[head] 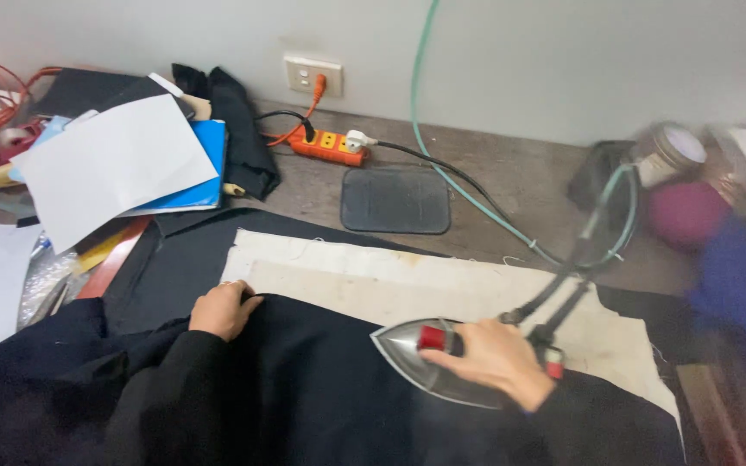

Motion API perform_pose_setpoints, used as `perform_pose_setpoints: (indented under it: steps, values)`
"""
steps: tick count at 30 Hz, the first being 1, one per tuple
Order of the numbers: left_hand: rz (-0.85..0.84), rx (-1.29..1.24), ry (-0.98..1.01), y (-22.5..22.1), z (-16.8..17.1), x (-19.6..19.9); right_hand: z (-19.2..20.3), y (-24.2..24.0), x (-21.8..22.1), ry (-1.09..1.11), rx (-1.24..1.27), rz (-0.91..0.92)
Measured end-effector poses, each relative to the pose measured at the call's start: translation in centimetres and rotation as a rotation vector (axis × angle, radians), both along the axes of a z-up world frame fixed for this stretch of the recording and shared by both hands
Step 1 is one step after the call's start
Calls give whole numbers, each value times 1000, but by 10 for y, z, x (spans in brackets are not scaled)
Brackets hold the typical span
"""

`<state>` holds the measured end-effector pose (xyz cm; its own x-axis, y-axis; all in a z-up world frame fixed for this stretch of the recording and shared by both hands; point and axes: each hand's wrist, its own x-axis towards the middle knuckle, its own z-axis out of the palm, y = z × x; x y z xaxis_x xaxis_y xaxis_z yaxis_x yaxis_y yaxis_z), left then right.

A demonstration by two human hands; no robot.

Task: Ironing and pressing seams of a dark garment using a steam iron and a wooden clapper on a workstation.

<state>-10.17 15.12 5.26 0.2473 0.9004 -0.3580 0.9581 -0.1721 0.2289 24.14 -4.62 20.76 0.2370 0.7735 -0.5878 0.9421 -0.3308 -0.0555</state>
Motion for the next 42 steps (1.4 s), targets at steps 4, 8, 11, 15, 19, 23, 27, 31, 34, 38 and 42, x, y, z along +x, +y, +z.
perform_pose_setpoints:
  steps: [4,8,11,15,19,23,27,31,34,38,42]
  values:
    - [1,25,-66,4,-6,-1,6,34,-55,79,66,51]
    - [45,56,-104,3,-14,-6,8,64,-98,219,226,131]
    - [90,191,-260,-2,-4,-10,-1,82,-120,249,288,137]
    - [99,380,-349,-22,28,-13,2,86,-123,284,299,138]
    - [-64,449,-95,-46,8,-2,-6,71,-99,243,155,49]
    - [-83,354,175,-67,-17,7,-10,25,-44,202,180,83]
    - [-93,489,165,-72,-41,3,-3,-27,25,126,166,72]
    - [-93,653,170,-75,-64,-4,-12,-76,108,52,101,58]
    - [-84,691,87,-74,-79,-8,-25,-107,165,-10,96,83]
    - [-46,743,-92,-78,-83,-5,-38,-124,200,-132,90,104]
    - [-53,869,-239,-77,-92,-4,-45,-120,192,-181,92,96]
